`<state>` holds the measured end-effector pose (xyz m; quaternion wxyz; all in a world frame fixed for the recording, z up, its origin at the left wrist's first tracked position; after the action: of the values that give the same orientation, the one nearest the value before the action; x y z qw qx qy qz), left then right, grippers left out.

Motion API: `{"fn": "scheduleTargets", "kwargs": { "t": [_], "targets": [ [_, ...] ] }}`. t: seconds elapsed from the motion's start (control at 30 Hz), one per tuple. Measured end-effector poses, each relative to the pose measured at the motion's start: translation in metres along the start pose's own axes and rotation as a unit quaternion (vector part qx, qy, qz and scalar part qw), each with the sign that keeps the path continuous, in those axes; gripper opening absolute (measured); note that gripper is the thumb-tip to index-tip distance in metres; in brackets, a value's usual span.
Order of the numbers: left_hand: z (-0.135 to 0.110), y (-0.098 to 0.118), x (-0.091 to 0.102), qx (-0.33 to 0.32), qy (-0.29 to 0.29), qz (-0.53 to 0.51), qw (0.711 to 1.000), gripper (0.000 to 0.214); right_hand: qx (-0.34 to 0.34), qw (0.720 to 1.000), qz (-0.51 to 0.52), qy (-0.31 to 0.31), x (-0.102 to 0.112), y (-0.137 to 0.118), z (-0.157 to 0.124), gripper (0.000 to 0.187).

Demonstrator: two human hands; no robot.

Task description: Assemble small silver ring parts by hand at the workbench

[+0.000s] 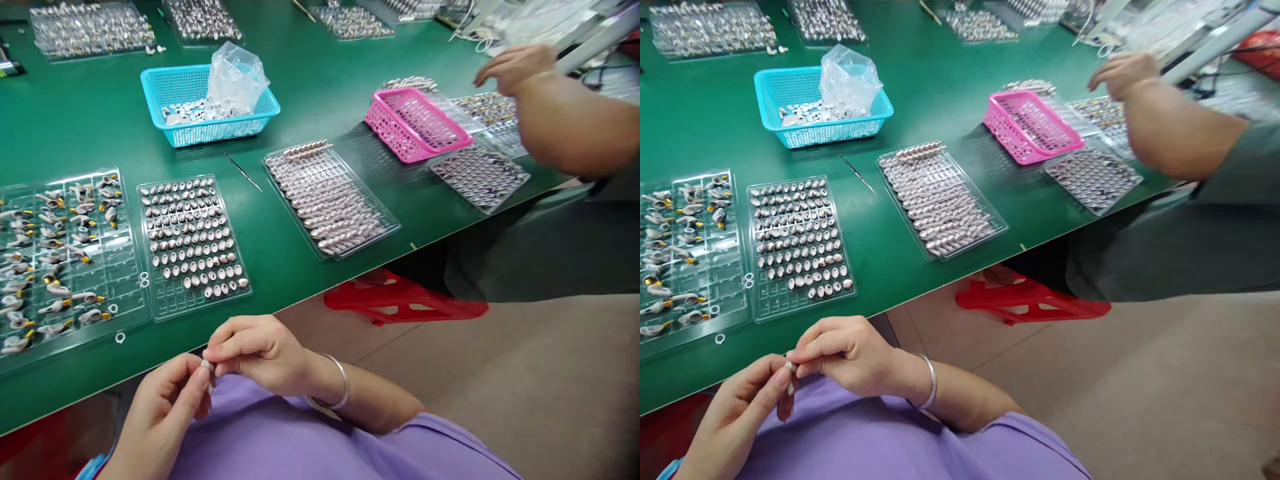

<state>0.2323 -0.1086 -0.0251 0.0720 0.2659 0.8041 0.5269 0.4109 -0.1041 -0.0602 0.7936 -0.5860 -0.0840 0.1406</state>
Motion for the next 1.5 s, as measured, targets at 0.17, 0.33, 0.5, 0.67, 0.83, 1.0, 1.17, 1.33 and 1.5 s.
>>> {"fn": "scheduleTargets", "kwargs": {
  "t": [0.17,0.33,0.5,0.67,0.83,1.0,1.17,1.33,1.5],
  "targets": [
    [0.0,-0.001,0.0,0.022,-0.03,-0.055,0.998,0.036,0.045,0.999,-0.028,-0.002,0.002,-0.001,0.001,0.012],
    [-0.001,-0.005,0.001,0.035,-0.053,-0.087,0.994,0.034,0.061,0.996,-0.058,-0.02,0.003,-0.007,0.002,0.013],
    [-0.006,0.0,0.001,-0.059,0.011,0.023,0.998,0.031,0.054,0.997,-0.055,-0.005,0.0,-0.01,0.001,0.013],
    [-0.008,0.003,0.001,-0.125,0.036,0.095,0.987,0.025,0.031,0.998,-0.06,-0.001,-0.003,-0.011,0.0,0.014],
    [-0.008,0.001,0.001,-0.157,0.046,0.13,0.978,0.023,0.055,0.997,-0.052,0.022,-0.005,-0.012,-0.002,0.013],
    [-0.01,0.0,0.001,-0.154,0.054,0.134,0.978,0.02,0.051,0.996,-0.076,0.022,-0.005,-0.013,-0.002,0.012],
    [-0.009,0.0,0.001,-0.097,0.018,0.058,0.993,0.026,0.077,0.994,-0.07,0.02,-0.005,-0.014,-0.003,0.013],
    [-0.007,0.0,0.001,-0.035,-0.021,-0.019,0.999,0.028,0.095,0.992,-0.08,0.014,-0.005,-0.016,-0.003,0.014],
    [-0.01,0.0,0.0,-0.076,0.013,0.052,0.996,0.026,0.082,0.993,-0.086,0.006,-0.005,-0.015,-0.004,0.016]
  ]
}}
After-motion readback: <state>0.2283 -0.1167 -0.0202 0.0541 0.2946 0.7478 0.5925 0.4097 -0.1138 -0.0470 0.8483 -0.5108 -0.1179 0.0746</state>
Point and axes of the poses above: each hand's wrist, its own z-axis towards the middle knuckle, its own x-axis out of the back of the hand, y = z × x, the point moved 1 cm from there along z, towards the middle knuckle, and after that the axes turned 2 degrees about x, right-handed, at the moved point
